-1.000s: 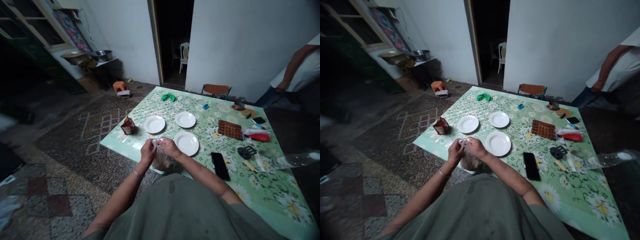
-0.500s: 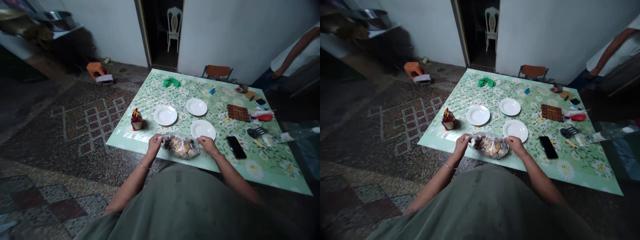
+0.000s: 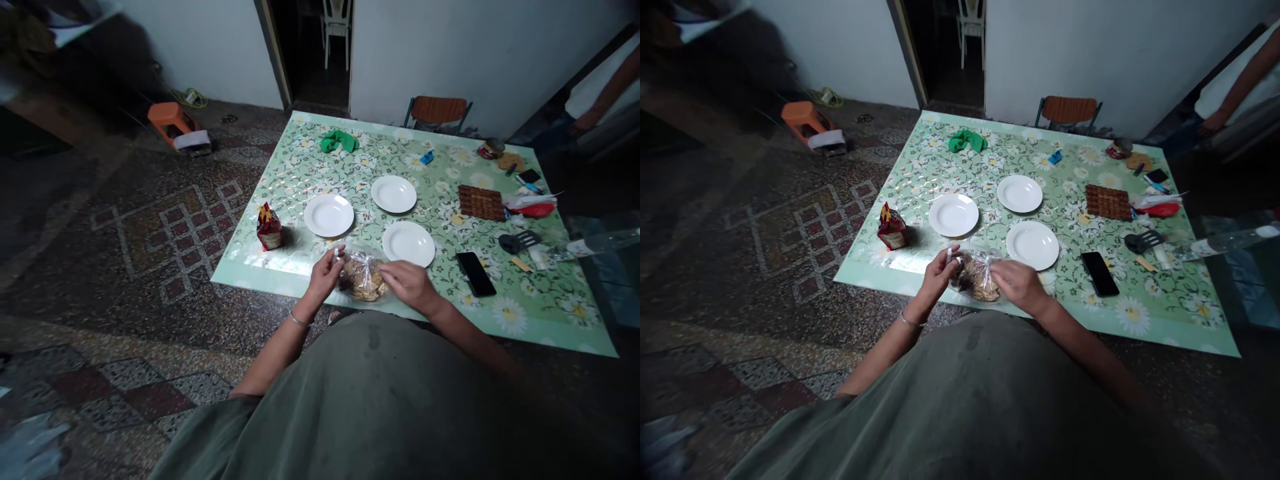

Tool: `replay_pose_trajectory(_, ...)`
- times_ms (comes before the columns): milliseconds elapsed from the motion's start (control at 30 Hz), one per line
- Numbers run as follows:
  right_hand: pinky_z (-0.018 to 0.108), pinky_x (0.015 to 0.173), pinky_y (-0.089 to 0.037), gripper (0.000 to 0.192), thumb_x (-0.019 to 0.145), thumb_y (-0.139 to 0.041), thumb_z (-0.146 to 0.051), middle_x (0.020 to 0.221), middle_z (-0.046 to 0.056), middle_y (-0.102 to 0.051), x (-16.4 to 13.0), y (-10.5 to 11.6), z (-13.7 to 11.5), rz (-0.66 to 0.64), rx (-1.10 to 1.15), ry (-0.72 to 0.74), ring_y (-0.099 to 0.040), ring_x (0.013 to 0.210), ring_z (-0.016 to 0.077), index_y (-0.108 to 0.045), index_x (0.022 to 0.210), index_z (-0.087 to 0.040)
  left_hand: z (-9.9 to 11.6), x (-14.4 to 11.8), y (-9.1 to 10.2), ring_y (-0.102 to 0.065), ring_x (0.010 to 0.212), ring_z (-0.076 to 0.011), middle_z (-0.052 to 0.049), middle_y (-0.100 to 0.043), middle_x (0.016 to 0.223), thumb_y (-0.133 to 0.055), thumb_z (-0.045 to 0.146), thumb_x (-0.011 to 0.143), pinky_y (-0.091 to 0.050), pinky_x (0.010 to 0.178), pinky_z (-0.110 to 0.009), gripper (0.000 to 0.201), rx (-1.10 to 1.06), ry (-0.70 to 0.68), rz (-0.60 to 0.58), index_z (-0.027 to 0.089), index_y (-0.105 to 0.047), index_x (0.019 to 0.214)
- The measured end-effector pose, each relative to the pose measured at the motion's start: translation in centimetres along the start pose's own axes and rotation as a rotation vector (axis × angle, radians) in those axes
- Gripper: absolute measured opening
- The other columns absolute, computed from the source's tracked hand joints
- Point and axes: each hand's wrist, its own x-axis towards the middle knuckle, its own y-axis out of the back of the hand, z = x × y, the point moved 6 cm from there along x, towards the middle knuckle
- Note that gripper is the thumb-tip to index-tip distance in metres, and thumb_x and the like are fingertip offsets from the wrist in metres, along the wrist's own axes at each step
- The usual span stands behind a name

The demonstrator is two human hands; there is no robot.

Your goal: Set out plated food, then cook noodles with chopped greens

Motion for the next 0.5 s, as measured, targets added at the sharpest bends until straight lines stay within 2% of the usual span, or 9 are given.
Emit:
replay_pose_trajectory(33,0.033,0.101,-0.049,0.029,0.095,-0.050,-0.023,0.118,0.009,-0.071,0.6,-1.9,-0.8,-0.132,0.015,0.025,-0.065,0.112,0.0186,-0.069,0.117,-0.020,-0.1,0.0,-0.1,-0.066,0.091,-0.0178,-0.009,-0.072,0.111,-0.062,0.040,0.087,-0.054,0.084,-0.033,0.045,0.009,0.007,0.001,0.020,-0.063,0.128)
replay_pose_trajectory(67,0.033,0.103,-0.048,0.033,0.095,-0.049,-0.020,0.125,0.009,-0.068,1.2,-3.9,-0.9,-0.251,-0.011,-0.014,-0.062,0.118,0.0191,-0.067,0.122,-0.020,-0.2,0.0,-0.2,-0.066,0.094,-0.0184,-0.009,-0.072,0.112,-0.062,0.039,0.087,-0.054,0.086,-0.034,0.044,0.015,0.019,0.008,0.020,-0.064,0.127)
replay_pose_trajectory(133,0.036,0.104,-0.047,0.045,0.093,-0.050,-0.018,0.142,0.012,-0.056,2.2,-7.1,0.3,-0.434,-0.144,-0.195,-0.057,0.126,0.0231,-0.056,0.138,-0.018,-0.4,-0.2,-0.3,-0.066,0.096,-0.0191,-0.009,-0.072,0.112,-0.062,0.038,0.087,-0.054,0.088,-0.034,0.044,0.023,0.043,0.030,0.020,-0.064,0.127)
replay_pose_trajectory(200,0.039,0.099,-0.049,0.054,0.092,-0.055,-0.022,0.145,0.017,-0.052,2.8,-9.0,2.1,-0.552,-0.280,-0.376,-0.059,0.123,0.0278,-0.047,0.144,-0.016,-0.6,-0.6,-0.2,-0.067,0.096,-0.0190,-0.008,-0.072,0.109,-0.063,0.038,0.086,-0.054,0.088,-0.034,0.044,0.022,0.066,0.051,0.019,-0.064,0.126)
replay_pose_trajectory(333,0.036,0.089,-0.049,0.034,0.095,-0.052,-0.028,0.121,0.017,-0.067,3.3,-9.8,3.8,-0.709,-0.369,-0.514,-0.065,0.109,0.0286,-0.063,0.125,-0.016,-0.7,-1.3,0.5,-0.067,0.091,-0.0179,-0.007,-0.072,0.103,-0.064,0.037,0.084,-0.055,0.083,-0.031,0.043,0.004,0.114,0.116,0.018,-0.066,0.122)
replay_pose_trajectory(367,0.035,0.088,-0.049,0.032,0.095,-0.051,-0.027,0.119,0.017,-0.068,3.3,-9.6,3.8,-0.717,-0.385,-0.514,-0.065,0.109,0.0283,-0.064,0.122,-0.016,-0.7,-1.4,0.6,-0.067,0.091,-0.0178,-0.007,-0.072,0.102,-0.064,0.037,0.084,-0.054,0.083,-0.031,0.043,-0.001,0.121,0.133,0.017,-0.066,0.122)
replay_pose_trajectory(500,0.035,0.088,-0.048,0.040,0.094,-0.053,-0.027,0.131,0.019,-0.060,3.4,-9.2,3.3,-0.632,-0.462,-0.453,-0.062,0.113,0.0282,-0.057,0.134,-0.019,-0.5,-1.4,0.5,-0.065,0.096,-0.0190,-0.008,-0.072,0.105,-0.067,0.036,0.081,-0.053,0.086,-0.032,0.044,-0.037,0.109,0.135,0.017,-0.066,0.121)
